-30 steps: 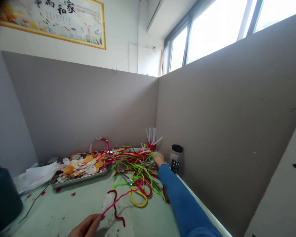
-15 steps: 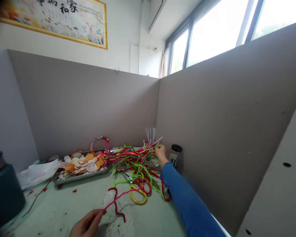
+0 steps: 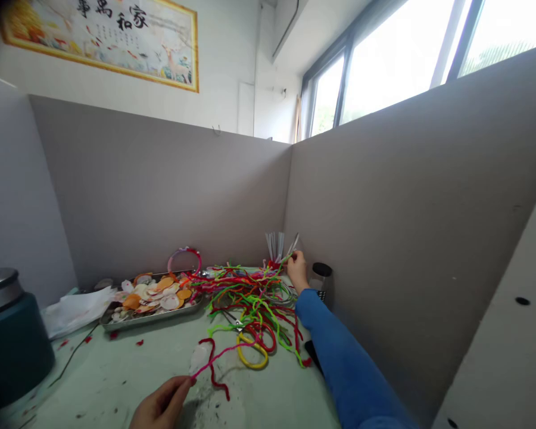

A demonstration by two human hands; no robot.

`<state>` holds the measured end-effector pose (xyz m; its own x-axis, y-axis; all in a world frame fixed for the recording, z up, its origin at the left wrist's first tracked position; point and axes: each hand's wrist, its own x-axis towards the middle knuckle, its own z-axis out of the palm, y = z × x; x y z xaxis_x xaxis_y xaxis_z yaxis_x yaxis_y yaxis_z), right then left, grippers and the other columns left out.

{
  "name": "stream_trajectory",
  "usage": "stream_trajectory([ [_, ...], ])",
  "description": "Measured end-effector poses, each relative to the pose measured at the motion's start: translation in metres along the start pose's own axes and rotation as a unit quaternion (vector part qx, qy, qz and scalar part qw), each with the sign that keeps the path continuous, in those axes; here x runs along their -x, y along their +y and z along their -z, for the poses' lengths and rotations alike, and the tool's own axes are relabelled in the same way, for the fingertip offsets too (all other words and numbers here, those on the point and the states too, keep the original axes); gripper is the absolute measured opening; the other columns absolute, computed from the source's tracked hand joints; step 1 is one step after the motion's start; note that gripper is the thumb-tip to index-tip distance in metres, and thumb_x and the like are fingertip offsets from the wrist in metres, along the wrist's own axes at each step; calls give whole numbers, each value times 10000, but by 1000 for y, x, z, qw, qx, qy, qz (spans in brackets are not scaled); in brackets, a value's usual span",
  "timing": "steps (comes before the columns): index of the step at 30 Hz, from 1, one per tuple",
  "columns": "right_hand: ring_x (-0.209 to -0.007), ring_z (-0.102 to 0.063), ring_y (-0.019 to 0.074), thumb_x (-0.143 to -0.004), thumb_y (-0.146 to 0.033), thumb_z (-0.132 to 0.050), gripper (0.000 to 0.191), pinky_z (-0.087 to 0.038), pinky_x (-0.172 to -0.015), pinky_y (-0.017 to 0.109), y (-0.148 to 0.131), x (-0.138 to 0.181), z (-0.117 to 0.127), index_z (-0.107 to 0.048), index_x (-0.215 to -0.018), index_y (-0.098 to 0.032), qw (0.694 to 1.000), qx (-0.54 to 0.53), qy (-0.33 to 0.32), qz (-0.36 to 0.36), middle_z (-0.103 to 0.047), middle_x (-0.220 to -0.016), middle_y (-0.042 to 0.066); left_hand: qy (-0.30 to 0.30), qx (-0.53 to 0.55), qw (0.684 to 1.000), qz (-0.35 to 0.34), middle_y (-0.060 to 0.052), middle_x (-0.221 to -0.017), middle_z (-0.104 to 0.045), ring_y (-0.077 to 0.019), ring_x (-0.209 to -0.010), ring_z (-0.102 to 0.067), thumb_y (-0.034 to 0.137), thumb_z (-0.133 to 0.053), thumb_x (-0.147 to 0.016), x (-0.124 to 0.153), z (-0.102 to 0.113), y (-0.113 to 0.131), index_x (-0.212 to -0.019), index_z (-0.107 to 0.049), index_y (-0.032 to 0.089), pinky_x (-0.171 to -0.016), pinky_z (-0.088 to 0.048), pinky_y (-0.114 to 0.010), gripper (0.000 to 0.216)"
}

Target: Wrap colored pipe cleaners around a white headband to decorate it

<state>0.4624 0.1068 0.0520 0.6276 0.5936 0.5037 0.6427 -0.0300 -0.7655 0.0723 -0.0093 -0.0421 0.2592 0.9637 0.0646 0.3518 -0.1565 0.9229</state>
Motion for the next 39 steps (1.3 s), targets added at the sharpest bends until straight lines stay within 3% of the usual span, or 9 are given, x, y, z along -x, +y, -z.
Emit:
stream_trajectory([
  [4,-694,-637,163,-808,-130,-381,332,-489,-649,294,-11,-16,7,-473,-1127,-124,996,21,43,81,-636,-938,100,5,0,1000,-1,-17,-762,-708,-210,-754,-624,569,-513,-695,0,0,0,-765,-682,186,-693,-466,-206,425],
  [8,-859,-597,227,-767,-115,-407,380,-441,-758,354,-27,-31,21,-487,-1139,-126,983,60,67,160,-620,-984,139,-2,-10,1000,2,-13,-775,-707,-217,-779,-622,555,-495,-716,1,1,0,-776,-678,194,-706,-462,-220,410],
  [20,-837,-564,223,-757,-167,-462,154,-426,-764,363,-84,-43,48,-589,-842,-149,957,49,54,279,-609,-880,115,-7,-13,1000,3,-16,-754,-686,-216,-758,-591,533,-483,-741,1,-2,1,-776,-679,195,-681,-432,-236,392],
  [24,-596,-578,143,-817,-252,-449,142,-458,-586,276,-114,6,43,-545,-883,-171,963,-26,0,267,-592,-719,23,20,15,1000,3,-25,-710,-663,-202,-721,-565,497,-498,-751,4,-1,6,-737,-673,172,-661,-414,-238,369],
  [26,-534,-570,132,-814,-291,-495,135,-454,-536,255,-127,46,39,-532,-880,-180,956,-161,-115,214,-565,-620,-20,40,39,998,13,-23,-686,-647,-191,-699,-549,484,-513,-750,5,1,7,-739,-672,165,-637,-402,-234,357],
  [28,-532,-572,129,-791,-292,-550,119,-456,-538,248,-136,90,33,-534,-843,-186,932,-248,-205,165,-565,-582,-35,69,73,995,21,-15,-646,-617,-173,-661,-527,473,-545,-732,6,2,8,-723,-669,157,-601,-388,-225,339],
  [33,-538,-567,115,-781,-296,-599,131,-469,-563,246,-134,192,7,-527,-817,-192,849,-422,-318,-11,-579,-594,-39,124,176,972,96,73,-447,-372,-78,-415,-324,467,-567,-718,5,1,10,-792,-634,132,-418,-249,-189,349],
  [36,-522,-553,109,-782,-319,-608,158,-466,-543,243,-122,233,-10,-532,-806,-183,788,-468,-385,-105,-576,-610,-29,117,243,959,89,90,-462,-342,-58,-387,-273,447,-571,-713,5,-3,12,-854,-603,121,-384,-217,-182,358],
  [39,-517,-540,96,-787,-358,-602,191,-452,-517,223,-109,254,-22,-532,-810,-181,771,-472,-390,-176,-592,-682,-12,103,273,954,70,85,-493,-396,-50,-386,-308,403,-646,-659,6,-4,16,-921,-586,118,-376,-249,-177,391],
])
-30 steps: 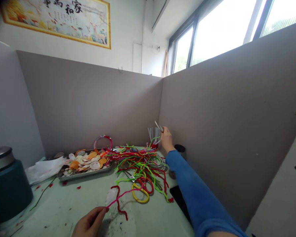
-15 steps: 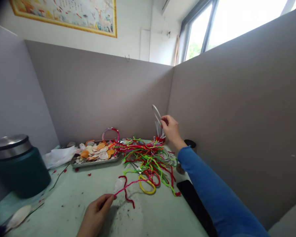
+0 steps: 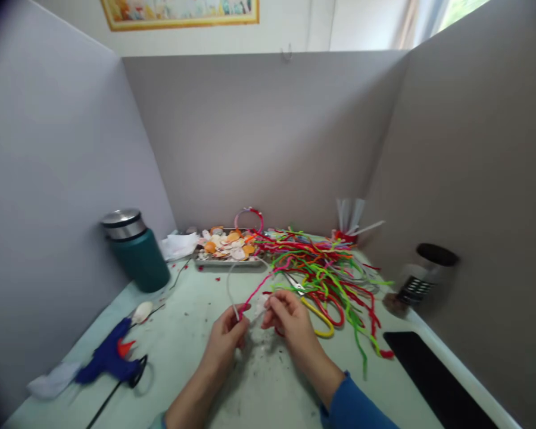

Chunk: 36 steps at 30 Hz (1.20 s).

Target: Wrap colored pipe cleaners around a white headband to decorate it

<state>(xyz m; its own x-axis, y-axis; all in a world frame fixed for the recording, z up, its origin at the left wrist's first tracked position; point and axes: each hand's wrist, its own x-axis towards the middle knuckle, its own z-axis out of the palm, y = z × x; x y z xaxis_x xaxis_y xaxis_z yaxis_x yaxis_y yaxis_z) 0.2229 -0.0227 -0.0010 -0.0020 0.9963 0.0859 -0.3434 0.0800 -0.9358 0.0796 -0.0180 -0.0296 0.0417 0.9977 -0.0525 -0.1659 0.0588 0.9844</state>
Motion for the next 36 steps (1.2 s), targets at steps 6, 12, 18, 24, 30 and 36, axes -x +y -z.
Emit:
stream_trajectory([
  [6,-518,-522,117,-819,-387,-540,181,-446,-520,241,16,-6,16,-529,-838,-207,994,97,-33,-22,-581,-663,-1,42,60,996,43,81,-426,-359,-38,-301,-261,616,-454,-746,-3,1,4,-730,-574,118,-299,-198,-181,513],
  [12,-745,-610,261,-743,-459,-556,299,-472,-660,380,26,-19,50,-586,-973,-271,810,555,-65,175,-617,-982,98,88,121,988,44,67,-387,-385,-33,-273,-246,678,-440,-714,-5,3,4,-668,-565,119,-286,-175,-188,575],
  [18,-713,-634,241,-782,-358,-444,223,-487,-612,363,41,-33,80,-633,-849,-260,712,670,-96,187,-653,-873,66,76,136,986,51,64,-380,-381,-38,-261,-246,691,-425,-707,-6,5,5,-645,-559,128,-274,-167,-194,582],
  [24,-717,-622,236,-766,-303,-437,211,-480,-657,352,-19,-66,89,-631,-785,-222,694,684,-2,223,-665,-797,75,99,108,988,46,82,-357,-352,-29,-269,-224,618,-466,-733,-4,8,4,-631,-555,121,-301,-164,-183,514],
  [30,-892,-571,262,-800,-218,-466,240,-437,-765,369,-66,-64,76,-611,-984,-165,629,709,149,281,-605,-1012,133,94,112,987,64,97,-385,-344,-33,-279,-228,617,-509,-700,-2,8,8,-672,-562,123,-287,-185,-171,497],
  [36,-818,-572,168,-855,-182,-457,190,-407,-701,254,-10,-29,39,-612,-964,-203,697,682,-114,190,-627,-919,56,84,121,986,74,94,-400,-361,-36,-290,-226,614,-510,-703,0,7,11,-702,-555,131,-281,-198,-164,485],
])
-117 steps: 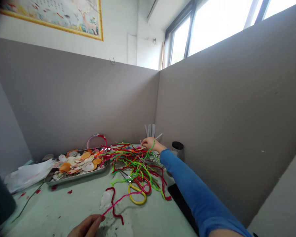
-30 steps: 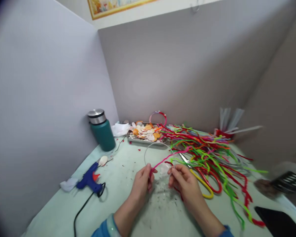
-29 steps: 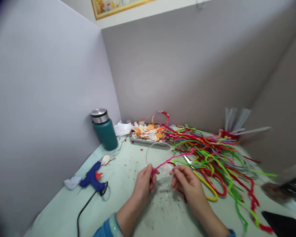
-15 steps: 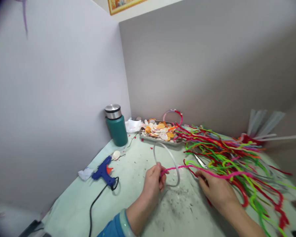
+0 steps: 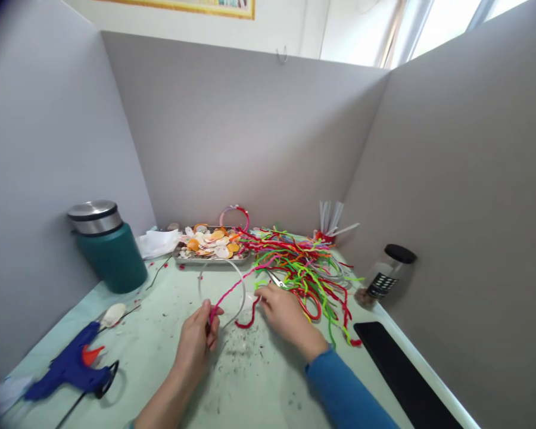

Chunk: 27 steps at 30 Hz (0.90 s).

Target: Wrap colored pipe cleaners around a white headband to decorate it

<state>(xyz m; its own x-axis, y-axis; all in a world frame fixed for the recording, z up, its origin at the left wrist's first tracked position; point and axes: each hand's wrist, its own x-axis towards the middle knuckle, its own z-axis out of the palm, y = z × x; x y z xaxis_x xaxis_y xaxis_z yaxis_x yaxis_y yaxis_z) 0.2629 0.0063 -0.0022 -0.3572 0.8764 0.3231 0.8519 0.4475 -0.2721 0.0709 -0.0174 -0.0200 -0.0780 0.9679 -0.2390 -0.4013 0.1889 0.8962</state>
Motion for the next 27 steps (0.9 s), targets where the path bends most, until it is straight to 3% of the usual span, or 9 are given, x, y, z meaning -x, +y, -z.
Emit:
stream_trajectory([
  [6,-759,-535,154,-862,-205,-496,114,-344,-627,243,-24,4,-33,-608,-849,-193,990,117,-52,55,-600,-832,42,1,3,1000,-13,88,-404,-361,-36,-305,-241,571,-537,-709,0,1,1,-701,-568,114,-298,-205,-161,458],
  [11,-743,-498,163,-869,-193,-489,95,-325,-620,257,-31,6,-15,-584,-859,-192,980,149,-27,131,-576,-827,44,6,19,1000,-15,86,-421,-366,-35,-326,-259,532,-567,-706,0,1,4,-689,-566,116,-310,-210,-154,416],
  [13,-744,-498,174,-857,-154,-490,101,-334,-633,264,-23,1,3,-586,-851,-184,985,149,2,87,-574,-825,57,11,20,1000,-13,88,-423,-357,-36,-324,-255,537,-558,-711,1,1,4,-684,-561,121,-308,-211,-156,417],
  [16,-826,-520,199,-841,-120,-477,196,-366,-688,280,-6,-7,25,-588,-986,-192,991,91,85,-54,-576,-915,86,8,10,1000,-10,88,-423,-363,-34,-312,-248,558,-533,-719,0,0,3,-676,-556,126,-304,-202,-157,435],
  [19,-807,-542,184,-809,-178,-536,325,-407,-677,276,1,-11,25,-536,-1132,-206,983,-128,88,-98,-585,-944,65,8,-8,1000,-2,89,-402,-357,-34,-298,-247,579,-525,-709,-1,0,1,-654,-550,130,-296,-199,-158,453],
  [21,-637,-532,130,-808,-246,-551,330,-415,-565,239,-7,-10,11,-529,-1135,-219,932,-353,7,-86,-590,-829,16,7,-19,1000,5,90,-392,-354,-35,-292,-248,579,-538,-696,-2,0,-2,-653,-549,131,-289,-200,-156,450],
  [23,-513,-481,83,-795,-315,-575,347,-380,-464,203,-22,-7,-8,-522,-1128,-231,838,-536,-44,-90,-563,-795,-11,-1,-31,1000,5,87,-391,-364,-36,-291,-256,571,-552,-692,-4,0,-7,-667,-555,130,-284,-204,-154,441],
  [25,-480,-460,68,-758,-351,-624,364,-340,-418,179,-38,-5,-23,-538,-1090,-228,770,-629,-45,-100,-557,-768,-20,-16,-49,999,1,83,-382,-368,-37,-285,-260,572,-553,-695,-6,0,-14,-643,-548,132,-279,-206,-154,443],
  [27,-471,-458,65,-755,-366,-633,338,-322,-420,172,-50,-5,-33,-574,-1044,-198,748,-654,-33,-109,-573,-701,-20,-36,-73,997,5,80,-356,-352,-36,-277,-258,587,-543,-699,-7,0,-20,-558,-502,144,-274,-199,-155,467],
])
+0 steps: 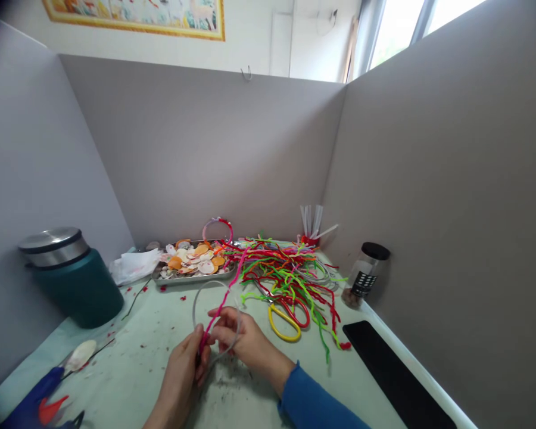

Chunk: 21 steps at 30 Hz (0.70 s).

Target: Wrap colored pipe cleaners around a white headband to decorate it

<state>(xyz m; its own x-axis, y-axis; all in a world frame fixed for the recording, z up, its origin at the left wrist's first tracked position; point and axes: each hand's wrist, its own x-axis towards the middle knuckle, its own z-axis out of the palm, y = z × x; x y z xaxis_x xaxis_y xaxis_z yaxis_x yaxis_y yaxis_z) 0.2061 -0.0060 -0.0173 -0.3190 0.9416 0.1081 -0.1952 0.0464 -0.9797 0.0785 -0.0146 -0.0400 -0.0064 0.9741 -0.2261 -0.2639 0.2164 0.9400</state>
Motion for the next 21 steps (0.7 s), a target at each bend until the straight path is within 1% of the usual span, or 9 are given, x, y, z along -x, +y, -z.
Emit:
stream_trajectory([
  [2,-432,-429,54,-766,-394,-620,273,-297,-408,167,4,0,-6,-623,-890,-151,999,-4,31,-2,-568,-608,-20,-23,-15,1000,11,76,-324,-335,-37,-267,-255,599,-533,-703,0,-1,-4,-504,-463,152,-272,-189,-155,494],
  [4,-402,-409,48,-781,-427,-595,298,-278,-392,166,7,0,-5,-621,-772,-130,997,-24,69,-7,-556,-550,-21,-41,-5,999,19,74,-309,-348,-38,-256,-241,602,-525,-708,0,-2,-4,-541,-499,145,-268,-190,-158,487],
  [6,-390,-413,52,-799,-455,-565,327,-273,-383,166,7,0,-2,-607,-778,-131,993,-66,96,-12,-568,-539,-17,-45,19,999,22,74,-314,-387,-42,-249,-233,601,-510,-720,1,-2,0,-670,-565,129,-266,-216,-164,478],
  [8,-377,-411,52,-809,-472,-544,338,-269,-376,164,7,2,2,-592,-826,-138,988,-112,109,-15,-600,-562,-6,-29,33,999,20,61,-340,-444,-48,-252,-254,603,-489,-734,2,-2,5,-790,-591,109,-273,-262,-174,508],
  [12,-394,-461,60,-841,-447,-508,300,-274,-373,166,5,5,4,-554,-863,-151,981,-166,99,-3,-663,-690,43,15,42,999,20,-17,-504,-601,-40,-259,-301,595,-491,-729,3,0,11,-834,-600,74,-276,-296,-193,543],
  [14,-418,-500,75,-857,-430,-485,280,-287,-370,170,5,6,3,-543,-868,-156,978,-192,83,6,-667,-737,55,27,55,998,26,-45,-590,-640,-37,-260,-320,574,-511,-722,2,1,12,-842,-598,73,-273,-293,-196,523],
  [16,-449,-529,88,-869,-423,-462,280,-305,-369,173,4,8,0,-541,-868,-155,976,-208,66,14,-664,-774,65,39,68,996,30,-53,-612,-646,-41,-265,-338,557,-522,-721,1,2,12,-848,-593,71,-277,-303,-203,507],
  [19,-491,-551,100,-860,-406,-493,259,-340,-377,173,4,10,-5,-543,-848,-152,980,-190,50,27,-647,-752,53,35,57,997,32,-16,-508,-589,-57,-266,-339,567,-499,-733,0,4,10,-861,-592,59,-290,-312,-214,532],
  [21,-473,-535,92,-847,-392,-525,242,-353,-378,171,3,10,-7,-544,-821,-152,983,-171,62,37,-630,-698,30,20,20,999,19,14,-458,-541,-74,-282,-359,580,-469,-748,0,4,9,-925,-589,56,-311,-324,-220,566],
])
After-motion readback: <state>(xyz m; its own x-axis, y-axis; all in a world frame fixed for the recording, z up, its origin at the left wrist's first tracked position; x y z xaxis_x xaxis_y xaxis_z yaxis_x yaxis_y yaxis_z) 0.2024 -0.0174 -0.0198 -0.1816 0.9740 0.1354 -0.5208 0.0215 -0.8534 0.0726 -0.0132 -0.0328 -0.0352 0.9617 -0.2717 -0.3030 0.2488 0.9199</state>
